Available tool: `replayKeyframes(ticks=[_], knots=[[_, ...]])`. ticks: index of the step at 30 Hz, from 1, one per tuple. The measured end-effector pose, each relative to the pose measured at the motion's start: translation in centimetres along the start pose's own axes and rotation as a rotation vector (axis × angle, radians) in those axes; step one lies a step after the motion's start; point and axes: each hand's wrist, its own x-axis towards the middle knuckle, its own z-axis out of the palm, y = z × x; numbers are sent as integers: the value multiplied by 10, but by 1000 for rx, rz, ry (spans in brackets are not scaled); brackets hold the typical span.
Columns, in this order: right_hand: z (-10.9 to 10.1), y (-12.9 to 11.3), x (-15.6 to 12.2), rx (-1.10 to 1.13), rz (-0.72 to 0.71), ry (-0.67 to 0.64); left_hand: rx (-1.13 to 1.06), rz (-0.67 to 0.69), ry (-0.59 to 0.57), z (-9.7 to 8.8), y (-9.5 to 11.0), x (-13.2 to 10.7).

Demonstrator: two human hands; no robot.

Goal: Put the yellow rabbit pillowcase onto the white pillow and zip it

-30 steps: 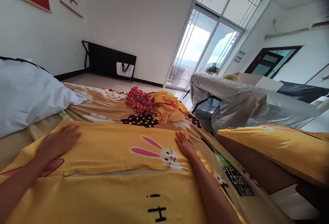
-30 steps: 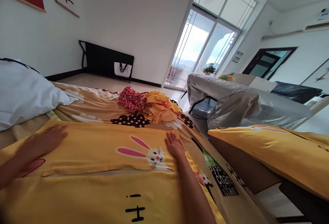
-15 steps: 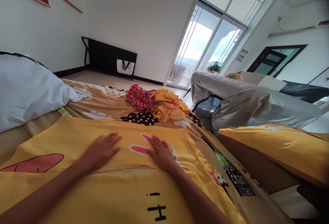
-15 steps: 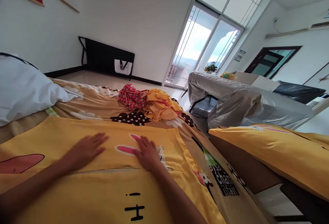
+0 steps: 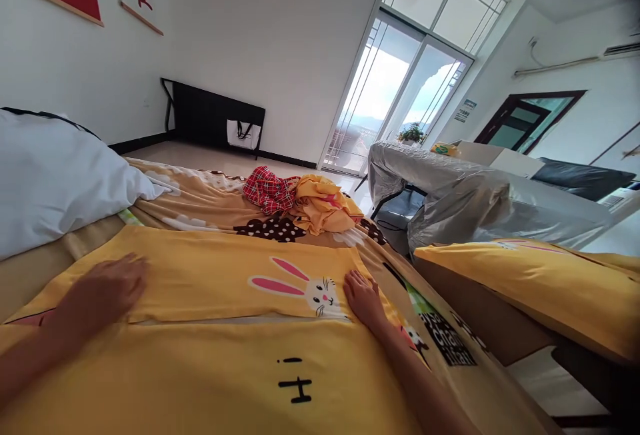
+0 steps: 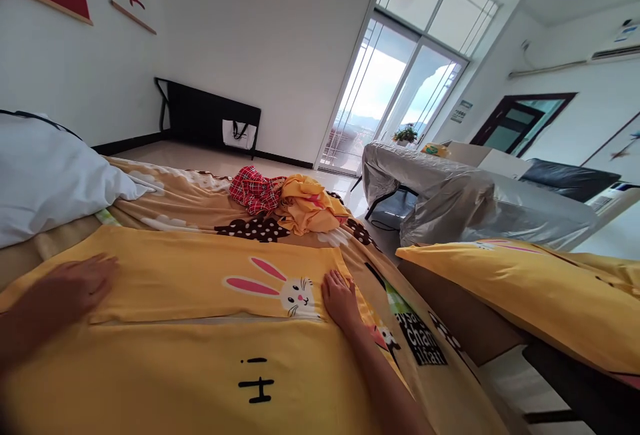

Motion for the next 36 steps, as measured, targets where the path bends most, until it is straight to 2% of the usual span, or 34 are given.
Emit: replayKeyframes(ticks=[2, 5, 7, 8, 10, 12, 17, 22, 25, 28, 30, 32, 34, 36], knots=[[-12, -36, 0, 37, -97, 24, 118, 163, -90, 1, 53, 8], [-22, -104, -8, 244, -404, -13, 51, 299, -203, 15, 128, 15], [-20, -142, -18, 353, -567, -94, -28, 341, -315, 30, 157, 15], [-17, -154, -24, 383, -603, -126, -56, 355, -344, 37, 162, 14], [-9, -166, -33, 399, -604, -148, -80, 361, -345, 49, 159, 10], [-2, -163, -37, 385, -578, -130, -75, 348, -322, 53, 144, 7], [4, -147, -38, 380, -609, -72, -53, 257, -339, 41, 108, -3], [-1, -149, -44, 442, -725, 183, -1, 164, -236, 31, 88, -24], [-7, -150, -46, 461, -861, 259, 43, 166, -188, 28, 83, -30], [-14, -150, -48, 440, -909, 299, 134, 259, -99, 22, 93, -37], [-21, -152, -58, 443, -912, 347, 198, 403, 13, 15, 111, -51], [-29, -155, -82, 451, -908, 336, 238, 578, 118, 9, 133, -76], [-33, -159, -116, 413, -953, 266, 260, 726, 182, 7, 151, -110], [-30, -160, -152, 321, -1038, 276, 282, 848, 210, 9, 154, -146]])
